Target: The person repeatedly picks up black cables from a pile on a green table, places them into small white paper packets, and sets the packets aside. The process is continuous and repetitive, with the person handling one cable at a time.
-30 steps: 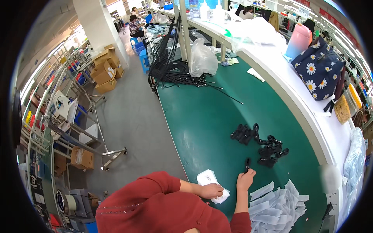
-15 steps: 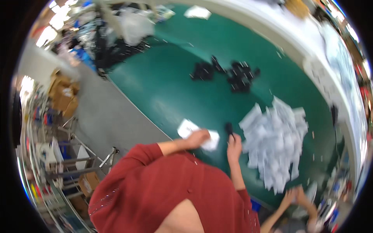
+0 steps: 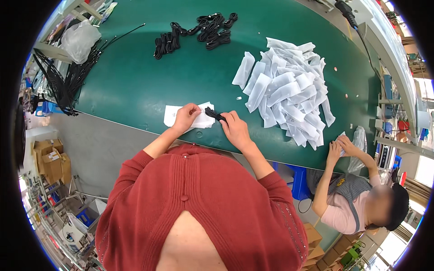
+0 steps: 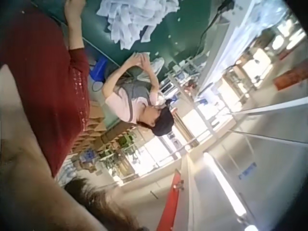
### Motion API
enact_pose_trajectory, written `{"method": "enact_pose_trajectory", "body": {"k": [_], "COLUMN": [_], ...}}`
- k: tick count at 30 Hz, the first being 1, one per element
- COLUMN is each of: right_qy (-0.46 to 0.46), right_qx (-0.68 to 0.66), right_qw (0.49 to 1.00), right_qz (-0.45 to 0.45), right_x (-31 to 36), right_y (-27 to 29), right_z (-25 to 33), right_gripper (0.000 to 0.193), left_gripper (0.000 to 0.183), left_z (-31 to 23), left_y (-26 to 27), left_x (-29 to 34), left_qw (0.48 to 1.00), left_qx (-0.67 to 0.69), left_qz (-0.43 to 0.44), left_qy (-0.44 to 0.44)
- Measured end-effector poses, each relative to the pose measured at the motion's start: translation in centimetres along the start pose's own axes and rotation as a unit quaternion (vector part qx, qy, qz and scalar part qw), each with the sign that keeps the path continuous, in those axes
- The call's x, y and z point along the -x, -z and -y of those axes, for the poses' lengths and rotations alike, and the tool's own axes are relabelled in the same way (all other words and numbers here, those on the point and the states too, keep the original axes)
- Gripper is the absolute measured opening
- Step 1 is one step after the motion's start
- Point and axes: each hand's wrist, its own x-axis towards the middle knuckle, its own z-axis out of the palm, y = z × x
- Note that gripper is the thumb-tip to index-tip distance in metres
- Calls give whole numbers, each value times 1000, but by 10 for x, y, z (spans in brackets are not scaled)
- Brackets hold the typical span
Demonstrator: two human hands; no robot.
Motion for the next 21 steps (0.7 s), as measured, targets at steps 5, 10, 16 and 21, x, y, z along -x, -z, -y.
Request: {"method": "enact_pose_trajectory", "body": {"k": [5,10,16,21], "right_qy": [-27,-42,-31,-10], "right_qx": [2,-7,-16,2], "right_qw": [999,998,999,1000], "right_qz": [-21,-40,-17,23], "right_x": [4,4,7,9], "right_y": [-6,-9,-6,-4], "right_z": [-6,-7,2,8], "right_gripper": [18,18,19,19], "left_gripper": [7,10,6,6], "left_z": [-12,-17,-2,0], "left_y": [5,5,0,1], "left_x": [4,9,4,5], "left_qw": [976,943,978,996], "left_qx": [-135,-233,-129,-63], "left_qz": [34,77,32,27], "left_qy": [-165,-224,-158,-65]}}
